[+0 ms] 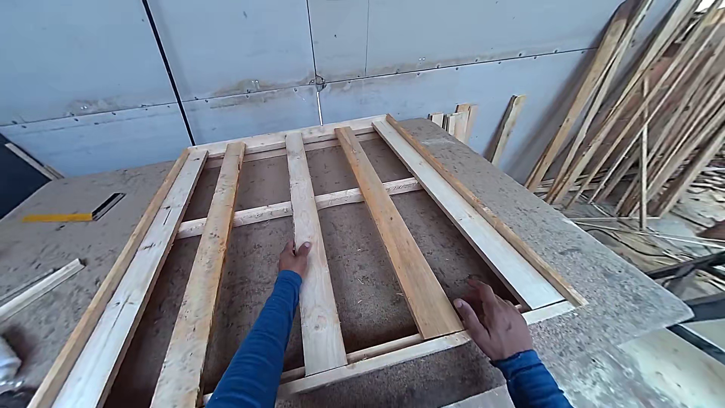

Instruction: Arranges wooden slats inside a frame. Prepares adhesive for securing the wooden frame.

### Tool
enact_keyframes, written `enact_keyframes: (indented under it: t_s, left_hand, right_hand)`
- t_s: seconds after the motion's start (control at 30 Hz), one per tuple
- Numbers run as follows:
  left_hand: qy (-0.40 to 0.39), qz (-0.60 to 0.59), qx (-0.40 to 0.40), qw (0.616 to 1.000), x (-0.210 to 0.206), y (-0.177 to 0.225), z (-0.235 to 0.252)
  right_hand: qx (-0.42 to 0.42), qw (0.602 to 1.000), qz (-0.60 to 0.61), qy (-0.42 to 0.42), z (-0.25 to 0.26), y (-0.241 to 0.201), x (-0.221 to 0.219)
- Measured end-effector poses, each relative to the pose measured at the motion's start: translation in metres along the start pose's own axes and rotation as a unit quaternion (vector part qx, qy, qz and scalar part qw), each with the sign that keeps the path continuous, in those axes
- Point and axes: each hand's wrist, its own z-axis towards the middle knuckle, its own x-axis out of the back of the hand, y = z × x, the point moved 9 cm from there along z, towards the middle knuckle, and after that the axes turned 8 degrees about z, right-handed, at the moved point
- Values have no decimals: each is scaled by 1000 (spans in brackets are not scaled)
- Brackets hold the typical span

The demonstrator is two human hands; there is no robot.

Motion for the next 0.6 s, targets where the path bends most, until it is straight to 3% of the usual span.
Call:
enact_keyframes:
  t_s: [0.13, 0.23, 0.37, 0.43, 0.53, 0.6]
  left_hand:
    - [13, 17, 14, 1000, -3, -5, 0]
    - [0, 71, 46, 996, 2, -3, -9]
    - [-29, 108, 32, 993, 14, -4, -61]
    - [-28, 108, 24, 993, 10, -22, -86]
    - [-48, 106, 15, 993, -17, -46, -116]
    - [-18, 117, -11, 993, -19, -52, -131]
  right_hand:
    - [-14, 1000, 2, -15, 1, -1, -1]
    - [-77, 993, 38, -75, 6, 8, -6]
    - [-209, 947, 221, -101, 26, 9, -12]
    - [-245, 916, 295, -113, 42, -5, -28]
    - [-248, 912, 280, -171, 59, -36, -54]
    - [-241, 923, 218, -207, 64, -49, -61]
